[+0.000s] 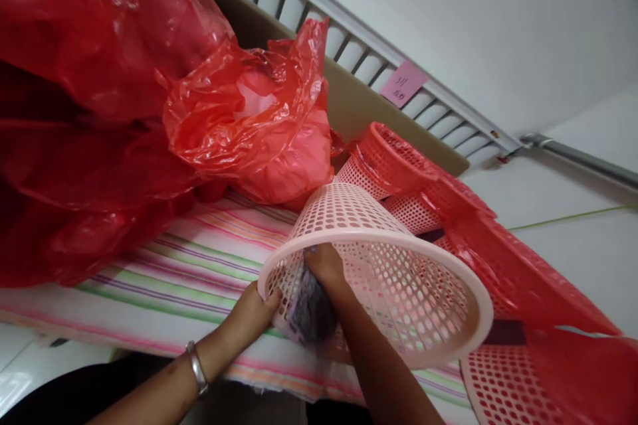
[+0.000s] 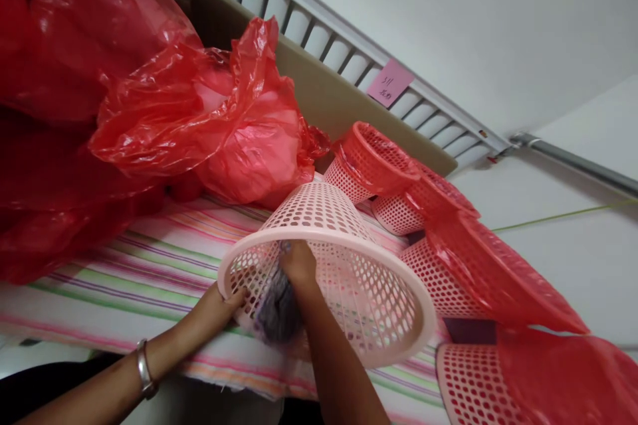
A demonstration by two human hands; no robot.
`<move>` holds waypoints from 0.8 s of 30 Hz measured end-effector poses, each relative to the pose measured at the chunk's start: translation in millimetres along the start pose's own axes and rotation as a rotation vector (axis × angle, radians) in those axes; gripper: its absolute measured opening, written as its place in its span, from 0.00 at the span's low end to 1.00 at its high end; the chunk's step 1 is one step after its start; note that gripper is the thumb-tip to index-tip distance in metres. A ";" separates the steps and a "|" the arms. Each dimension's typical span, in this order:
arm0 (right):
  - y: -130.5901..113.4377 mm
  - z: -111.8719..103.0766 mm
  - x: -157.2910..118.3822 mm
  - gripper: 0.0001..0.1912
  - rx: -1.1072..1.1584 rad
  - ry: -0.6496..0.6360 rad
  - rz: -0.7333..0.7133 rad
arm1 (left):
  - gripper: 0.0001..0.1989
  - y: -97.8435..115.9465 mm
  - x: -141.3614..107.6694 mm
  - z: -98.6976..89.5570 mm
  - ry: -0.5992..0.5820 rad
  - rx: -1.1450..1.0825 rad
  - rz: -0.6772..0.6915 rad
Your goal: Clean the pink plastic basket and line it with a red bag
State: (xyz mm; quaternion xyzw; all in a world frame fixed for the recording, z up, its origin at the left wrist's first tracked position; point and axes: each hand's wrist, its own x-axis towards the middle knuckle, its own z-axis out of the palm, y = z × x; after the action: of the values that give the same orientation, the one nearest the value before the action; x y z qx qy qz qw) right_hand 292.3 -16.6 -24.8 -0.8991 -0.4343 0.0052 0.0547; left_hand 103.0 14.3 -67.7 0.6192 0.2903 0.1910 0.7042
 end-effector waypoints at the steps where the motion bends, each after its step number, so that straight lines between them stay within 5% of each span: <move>1: -3.3 -0.4 -18.4 0.18 -0.001 -0.012 -0.014 | 0.17 0.1 -0.2 -0.3 0.000 0.018 0.019; 7: -24.6 -2.7 -137.6 0.18 0.006 -0.093 -0.129 | 0.12 2.6 -2.1 0.2 0.033 0.048 0.066; 11: -27.0 -3.3 -163.2 0.19 0.015 -0.096 -0.115 | 0.13 7.2 -5.4 -0.6 0.050 0.079 0.045; 16: -19.9 -7.0 -130.1 0.14 0.018 -0.061 -0.090 | 0.16 16.9 -6.6 -11.7 0.079 0.104 0.120; 24: -11.1 -0.4 -19.7 0.14 0.078 0.037 0.041 | 0.21 4.8 3.3 -17.1 0.008 0.087 0.079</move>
State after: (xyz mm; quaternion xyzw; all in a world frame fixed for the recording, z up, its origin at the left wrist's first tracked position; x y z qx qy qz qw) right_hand 271.4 -25.2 -24.0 -0.9048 -0.4143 0.0065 0.0979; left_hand 94.9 30.1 -64.7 0.6595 0.2766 0.2084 0.6671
